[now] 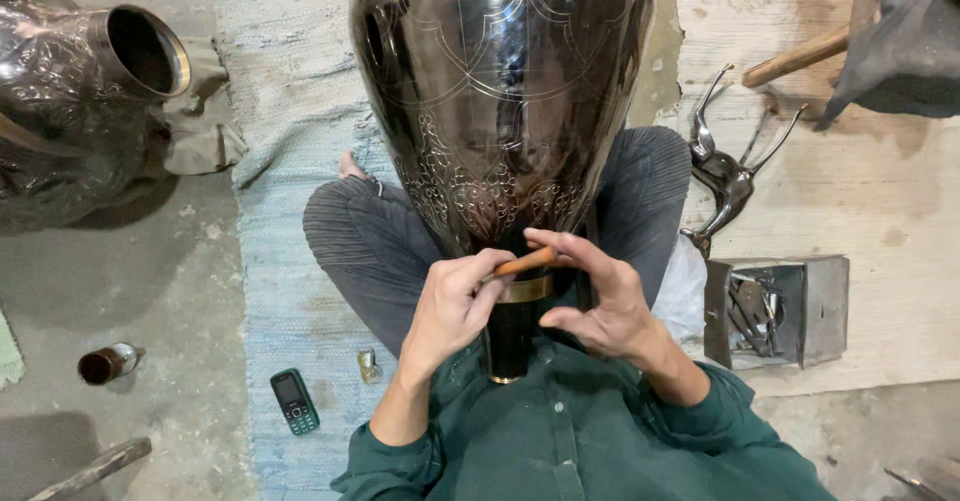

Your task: The person sits cross-legged on the floor and uses a hammer and a small chisel to engrave decorative patterns onto a large dark metal vase. The person repeatedly taps the chisel with the hammer to create fine lines and motifs on the vase surface.

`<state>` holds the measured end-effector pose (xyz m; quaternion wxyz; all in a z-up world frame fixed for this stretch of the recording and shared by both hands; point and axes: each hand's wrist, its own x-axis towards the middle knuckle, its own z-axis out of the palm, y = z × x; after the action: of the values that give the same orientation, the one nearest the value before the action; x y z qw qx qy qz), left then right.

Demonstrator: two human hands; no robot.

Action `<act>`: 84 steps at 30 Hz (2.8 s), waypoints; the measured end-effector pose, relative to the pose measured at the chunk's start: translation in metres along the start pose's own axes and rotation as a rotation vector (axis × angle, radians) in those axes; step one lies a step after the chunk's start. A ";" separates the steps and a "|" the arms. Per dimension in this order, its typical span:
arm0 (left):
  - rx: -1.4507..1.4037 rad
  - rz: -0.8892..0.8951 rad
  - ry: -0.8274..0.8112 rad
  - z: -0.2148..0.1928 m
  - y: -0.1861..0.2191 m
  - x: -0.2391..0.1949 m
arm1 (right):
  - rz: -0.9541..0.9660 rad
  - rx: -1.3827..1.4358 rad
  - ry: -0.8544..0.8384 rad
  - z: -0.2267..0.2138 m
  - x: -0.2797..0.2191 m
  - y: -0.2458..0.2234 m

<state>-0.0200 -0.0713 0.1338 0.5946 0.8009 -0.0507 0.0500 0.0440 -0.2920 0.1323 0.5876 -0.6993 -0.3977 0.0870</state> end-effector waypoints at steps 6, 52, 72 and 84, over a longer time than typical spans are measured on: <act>-0.178 -0.108 -0.101 0.011 -0.016 -0.001 | 0.324 0.013 0.251 -0.015 -0.032 0.018; 0.031 0.363 -0.167 -0.039 -0.012 0.164 | 0.523 -0.546 0.352 -0.074 -0.060 0.046; 0.174 0.565 -0.322 -0.041 -0.005 0.184 | 0.510 -0.718 0.445 -0.107 -0.001 -0.015; 0.203 0.629 -0.407 -0.038 0.004 0.194 | 0.447 -0.648 0.554 -0.093 -0.041 0.003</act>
<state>0.1710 -0.0401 0.1761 0.4459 0.7945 -0.4055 0.0746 0.0730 -0.3888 0.1424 0.3900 -0.9117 -0.0727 -0.1067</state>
